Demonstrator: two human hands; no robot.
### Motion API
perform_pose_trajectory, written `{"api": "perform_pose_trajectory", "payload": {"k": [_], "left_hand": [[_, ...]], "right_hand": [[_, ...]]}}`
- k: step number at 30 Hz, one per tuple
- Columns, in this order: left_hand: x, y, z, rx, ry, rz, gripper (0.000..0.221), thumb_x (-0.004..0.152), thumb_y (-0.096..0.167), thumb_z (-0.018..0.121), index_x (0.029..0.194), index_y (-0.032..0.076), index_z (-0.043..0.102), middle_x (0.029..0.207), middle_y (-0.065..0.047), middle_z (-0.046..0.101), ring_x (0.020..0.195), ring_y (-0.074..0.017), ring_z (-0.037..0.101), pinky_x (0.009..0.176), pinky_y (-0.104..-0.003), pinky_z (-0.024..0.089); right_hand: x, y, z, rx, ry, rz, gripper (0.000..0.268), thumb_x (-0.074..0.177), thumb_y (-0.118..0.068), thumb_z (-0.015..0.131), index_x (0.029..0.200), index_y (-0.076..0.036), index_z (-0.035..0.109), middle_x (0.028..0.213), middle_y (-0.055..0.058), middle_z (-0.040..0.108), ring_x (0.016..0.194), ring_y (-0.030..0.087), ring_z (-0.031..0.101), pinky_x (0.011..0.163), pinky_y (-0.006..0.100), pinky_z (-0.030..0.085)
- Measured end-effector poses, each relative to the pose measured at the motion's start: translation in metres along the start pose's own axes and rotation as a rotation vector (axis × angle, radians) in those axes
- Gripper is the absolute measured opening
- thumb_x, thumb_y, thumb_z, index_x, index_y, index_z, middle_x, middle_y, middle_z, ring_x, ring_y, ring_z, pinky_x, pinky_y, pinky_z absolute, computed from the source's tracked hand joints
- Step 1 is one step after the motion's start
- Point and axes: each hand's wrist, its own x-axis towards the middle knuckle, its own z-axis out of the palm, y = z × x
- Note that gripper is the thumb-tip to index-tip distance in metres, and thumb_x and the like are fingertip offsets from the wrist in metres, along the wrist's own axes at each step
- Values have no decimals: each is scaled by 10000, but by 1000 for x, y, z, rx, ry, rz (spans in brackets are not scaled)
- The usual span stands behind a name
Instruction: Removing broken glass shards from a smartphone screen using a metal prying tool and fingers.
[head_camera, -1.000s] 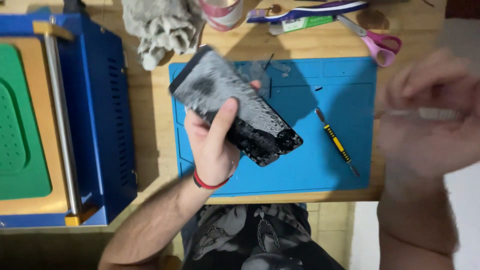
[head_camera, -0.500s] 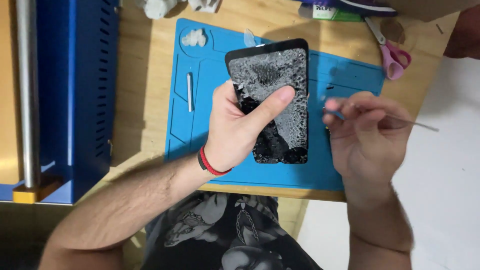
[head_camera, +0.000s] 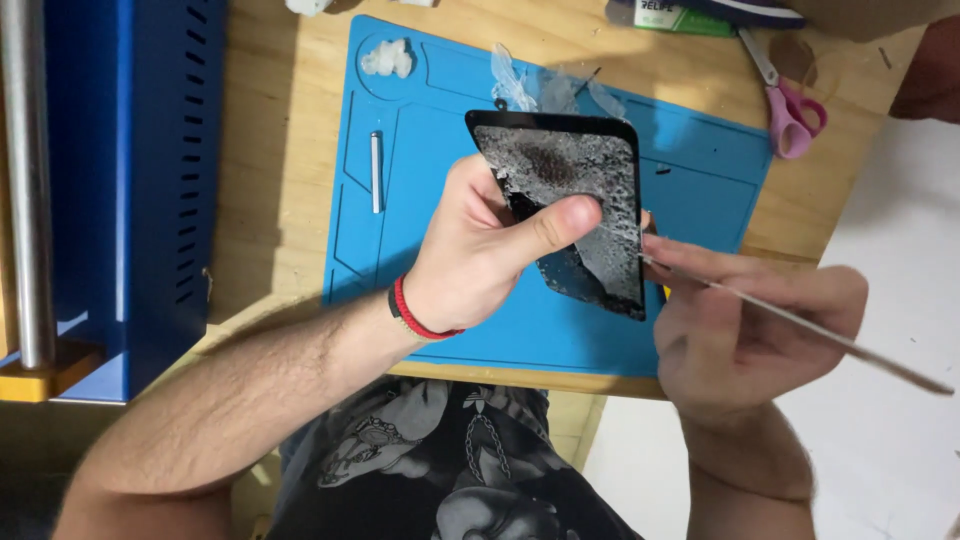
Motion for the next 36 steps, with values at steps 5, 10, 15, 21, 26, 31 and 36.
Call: {"api": "perform_pose_trajectory", "payload": {"k": [5, 10, 15, 21, 26, 31, 36], "left_hand": [[-1, -11, -1, -219, -11, 5, 150, 1122, 203, 776, 1164, 59, 781, 1184, -29, 808, 1111, -161, 777, 1004, -321, 668], [0, -10, 1, -259, -24, -5, 174, 1131, 212, 775, 1205, 55, 764, 1192, -37, 800, 1126, -178, 763, 1032, -341, 661], [1, -7, 2, -245, -40, -21, 237, 1138, 266, 763, 1205, 39, 761, 1189, -99, 817, 1158, -258, 816, 1063, -384, 701], [0, -15, -1, -312, -13, -13, 203, 1130, 207, 790, 1222, 28, 769, 1207, -62, 812, 1132, -202, 797, 1023, -354, 690], [-1, -12, 0, -317, -19, -37, 234, 1147, 199, 765, 1261, -5, 751, 1246, -152, 811, 1161, -280, 814, 1051, -409, 715], [-1, -12, 1, -265, 12, -13, 220, 1144, 207, 769, 1266, 26, 751, 1245, -114, 813, 1161, -252, 813, 1053, -389, 711], [0, -2, 4, -65, 36, -28, 233, 1128, 260, 723, 1189, 37, 751, 1178, -102, 816, 1082, -222, 822, 998, -350, 726]], "right_hand": [[1, -5, -7, -72, -37, -59, 234, 1158, -138, 561, 1208, 34, 412, 946, 378, 675, 831, 405, 798, 684, 419, 728], [-2, -2, -8, -82, -51, -110, 212, 1152, -97, 552, 1246, 2, 390, 960, 363, 670, 830, 370, 791, 716, 396, 721], [-4, 0, -8, -28, -24, -147, 192, 1131, -65, 593, 1236, 16, 455, 965, 360, 684, 857, 387, 809, 731, 433, 754], [-3, 0, -6, -101, -40, -161, 239, 1131, -35, 545, 1255, 11, 345, 936, 396, 635, 841, 388, 783, 732, 415, 721], [-1, 1, -8, -98, -83, -202, 244, 1124, -17, 556, 1262, 14, 357, 945, 355, 627, 857, 386, 790, 757, 448, 745], [-4, 2, -7, -90, -48, -123, 228, 1141, -55, 550, 1249, 11, 360, 945, 365, 643, 841, 399, 782, 733, 466, 725], [1, 2, 3, -81, 24, -4, 252, 1173, -127, 562, 1218, 33, 373, 907, 322, 645, 755, 370, 751, 710, 396, 680]]}}
